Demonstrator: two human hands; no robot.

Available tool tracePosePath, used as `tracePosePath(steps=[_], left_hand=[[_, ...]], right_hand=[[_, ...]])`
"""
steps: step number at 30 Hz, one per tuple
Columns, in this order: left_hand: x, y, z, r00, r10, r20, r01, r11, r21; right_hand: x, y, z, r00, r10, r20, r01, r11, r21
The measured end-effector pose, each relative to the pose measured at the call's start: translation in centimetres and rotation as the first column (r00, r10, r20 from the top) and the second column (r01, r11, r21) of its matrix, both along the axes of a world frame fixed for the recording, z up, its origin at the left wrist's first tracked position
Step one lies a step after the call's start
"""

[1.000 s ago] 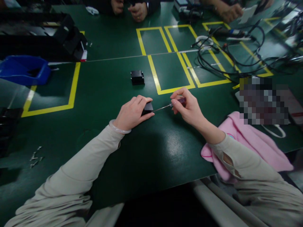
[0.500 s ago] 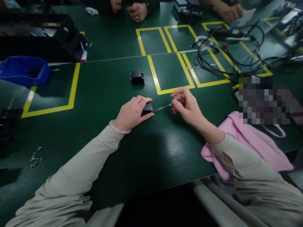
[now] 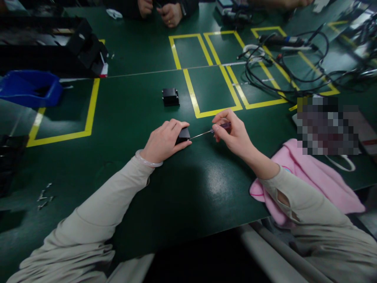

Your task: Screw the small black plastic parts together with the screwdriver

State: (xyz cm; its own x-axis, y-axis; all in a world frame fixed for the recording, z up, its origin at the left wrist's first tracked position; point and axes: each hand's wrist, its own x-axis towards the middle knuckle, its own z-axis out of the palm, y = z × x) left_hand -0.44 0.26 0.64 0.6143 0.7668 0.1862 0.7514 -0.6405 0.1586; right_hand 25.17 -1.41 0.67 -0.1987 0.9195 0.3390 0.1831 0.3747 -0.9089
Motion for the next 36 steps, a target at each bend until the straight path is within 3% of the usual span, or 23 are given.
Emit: tracePosePath(steps=[11, 36], left_hand=[[-0.01, -0.05, 0.08, 1.000, -0.006, 0.000, 0.006, 1.000, -0.004], [0.09, -0.06, 0.09, 1.000, -0.003, -0.002, 0.003, 1.000, 0.001]], right_hand=[[-0.01, -0.18, 0.31, 0.998, -0.025, 0.049, 0.024, 0.999, 0.032], [-0.08, 0.00, 0.13, 1.000, 0.000, -0.018, 0.000, 1.000, 0.023]])
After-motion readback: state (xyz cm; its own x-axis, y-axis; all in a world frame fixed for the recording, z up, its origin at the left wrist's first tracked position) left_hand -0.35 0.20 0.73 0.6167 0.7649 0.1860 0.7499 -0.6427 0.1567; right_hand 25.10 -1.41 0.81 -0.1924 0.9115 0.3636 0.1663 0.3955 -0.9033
